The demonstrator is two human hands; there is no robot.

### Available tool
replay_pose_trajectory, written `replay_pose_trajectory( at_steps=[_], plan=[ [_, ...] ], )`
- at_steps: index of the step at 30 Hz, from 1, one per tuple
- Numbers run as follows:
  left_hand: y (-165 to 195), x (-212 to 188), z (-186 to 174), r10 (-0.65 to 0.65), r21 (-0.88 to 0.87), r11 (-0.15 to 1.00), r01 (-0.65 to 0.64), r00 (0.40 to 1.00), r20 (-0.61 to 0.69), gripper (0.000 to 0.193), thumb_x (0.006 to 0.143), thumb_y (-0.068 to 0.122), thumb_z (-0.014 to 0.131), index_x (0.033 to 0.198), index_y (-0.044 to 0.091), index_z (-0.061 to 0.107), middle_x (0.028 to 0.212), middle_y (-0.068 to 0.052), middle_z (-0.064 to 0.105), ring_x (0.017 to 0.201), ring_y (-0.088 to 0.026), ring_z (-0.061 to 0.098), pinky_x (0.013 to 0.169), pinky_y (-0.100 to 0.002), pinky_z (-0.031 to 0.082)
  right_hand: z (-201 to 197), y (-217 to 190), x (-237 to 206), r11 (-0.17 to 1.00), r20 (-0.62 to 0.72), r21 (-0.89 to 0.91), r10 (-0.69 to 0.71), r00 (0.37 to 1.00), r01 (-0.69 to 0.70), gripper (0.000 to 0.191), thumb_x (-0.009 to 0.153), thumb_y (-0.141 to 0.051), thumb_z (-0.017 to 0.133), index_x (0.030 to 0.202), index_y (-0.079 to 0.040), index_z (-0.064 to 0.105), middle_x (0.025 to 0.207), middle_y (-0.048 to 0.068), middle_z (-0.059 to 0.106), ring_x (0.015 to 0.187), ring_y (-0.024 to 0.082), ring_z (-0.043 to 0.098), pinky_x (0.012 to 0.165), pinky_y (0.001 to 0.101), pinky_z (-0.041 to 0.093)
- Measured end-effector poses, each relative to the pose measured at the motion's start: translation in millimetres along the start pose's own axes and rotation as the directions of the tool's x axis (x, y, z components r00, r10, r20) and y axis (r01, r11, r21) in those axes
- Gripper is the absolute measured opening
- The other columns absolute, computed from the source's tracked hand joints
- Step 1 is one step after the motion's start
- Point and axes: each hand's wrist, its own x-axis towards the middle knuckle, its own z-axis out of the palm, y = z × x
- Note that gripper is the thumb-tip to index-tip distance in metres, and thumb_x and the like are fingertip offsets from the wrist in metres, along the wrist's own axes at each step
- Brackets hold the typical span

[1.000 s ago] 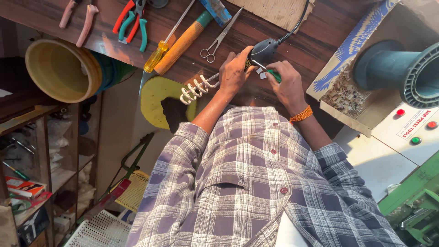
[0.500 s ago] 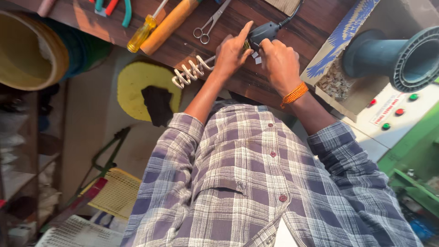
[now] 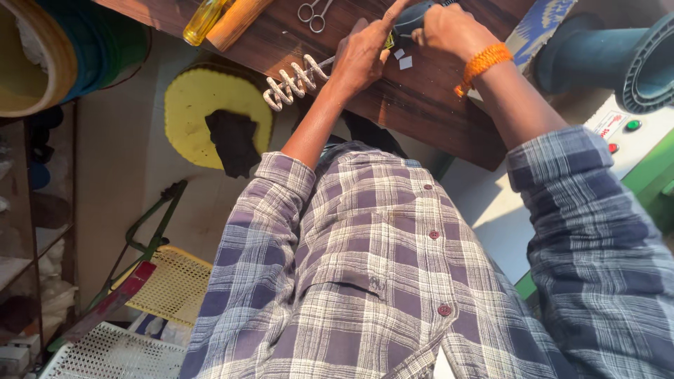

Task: The person repairs a small electric appliance at a workbench. They use a screwdriver to unscrew and open the device's housing, handle internal parts including a coiled spring and wiring, reposition components, and reassemble the casing while picking up and setting down pliers and other hand tools.

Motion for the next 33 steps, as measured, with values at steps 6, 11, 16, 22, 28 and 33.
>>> replay_pose_trajectory(
  at_steps=[6, 11, 16, 22, 28, 33],
  plan=[
    [-15, -5, 2, 0.059, -0.024, 0.998, -0.060, 0.998, -0.026, 0.101, 0.085, 0.004, 0.078, 0.164, 0.024, 0.018, 0.104, -0.009, 0.069, 0.093, -0.038, 0.065, 0.077, -0.049, 0.051, 13, -10, -10, 0.996, -0.159, -0.034, -0.085, 0.984, 0.080, 0.030, 0.095, -0.033, 0.071, 0.104, -0.005, 0.076, 0.094, 0.031, 0.069, 0.085, 0.050, 0.069, 0.076, 0.0586, 0.055],
    [-20, -6, 2, 0.044, -0.045, 0.998, -0.044, 0.999, -0.006, 0.101, 0.085, 0.004, 0.077, 0.164, 0.021, 0.017, 0.101, -0.011, 0.069, 0.092, -0.039, 0.066, 0.076, -0.050, 0.051, 32, -14, -23, 0.855, -0.176, -0.438, -0.386, 0.906, 0.279, 0.013, 0.095, -0.024, 0.071, 0.088, -0.014, 0.075, 0.081, 0.016, 0.072, 0.076, 0.035, 0.073, 0.064, 0.0459, 0.055],
    [-18, -7, -5, 0.031, -0.001, 1.000, -0.031, 0.999, -0.031, 0.101, 0.086, 0.007, 0.080, 0.163, 0.022, 0.017, 0.100, -0.011, 0.070, 0.089, -0.040, 0.066, 0.076, -0.051, 0.051, 22, -8, -15, 0.433, -0.156, -0.807, -0.813, 0.561, 0.403, 0.019, 0.089, -0.018, 0.067, 0.105, -0.023, 0.075, 0.085, 0.003, 0.071, 0.074, 0.019, 0.071, 0.064, 0.0341, 0.052],
    [-20, 2, -22, -0.023, -0.319, 0.945, 0.072, 0.988, 0.155, 0.079, 0.082, 0.013, 0.084, 0.150, 0.017, 0.044, 0.102, -0.016, 0.076, 0.098, -0.041, 0.070, 0.078, -0.048, 0.057, 25, -18, -29, 0.838, -0.267, -0.465, -0.439, 0.858, 0.285, 0.037, 0.101, -0.038, 0.070, 0.085, -0.005, 0.068, 0.077, 0.016, 0.070, 0.073, 0.034, 0.072, 0.059, 0.0450, 0.056],
    [-30, -11, -57, -0.212, 0.041, 0.977, 0.208, 0.967, 0.141, 0.030, 0.098, 0.038, 0.076, 0.107, 0.010, 0.076, 0.096, -0.020, 0.075, 0.093, -0.043, 0.070, 0.080, -0.054, 0.055, 37, -20, -34, 0.942, -0.408, -0.257, -0.309, 0.859, 0.216, 0.036, 0.107, -0.033, 0.072, 0.088, -0.003, 0.073, 0.077, 0.019, 0.068, 0.070, 0.038, 0.070, 0.058, 0.0461, 0.056],
    [-25, -13, -61, -0.474, 0.152, 0.880, 0.449, 0.825, 0.307, 0.040, 0.078, 0.046, 0.082, 0.095, 0.010, 0.077, 0.087, -0.017, 0.075, 0.086, -0.035, 0.073, 0.077, -0.049, 0.056, 43, -20, -36, 0.936, -0.435, -0.307, -0.297, 0.850, 0.170, 0.036, 0.103, -0.035, 0.075, 0.083, -0.006, 0.073, 0.071, 0.017, 0.067, 0.065, 0.035, 0.069, 0.057, 0.0460, 0.053]
  ],
)
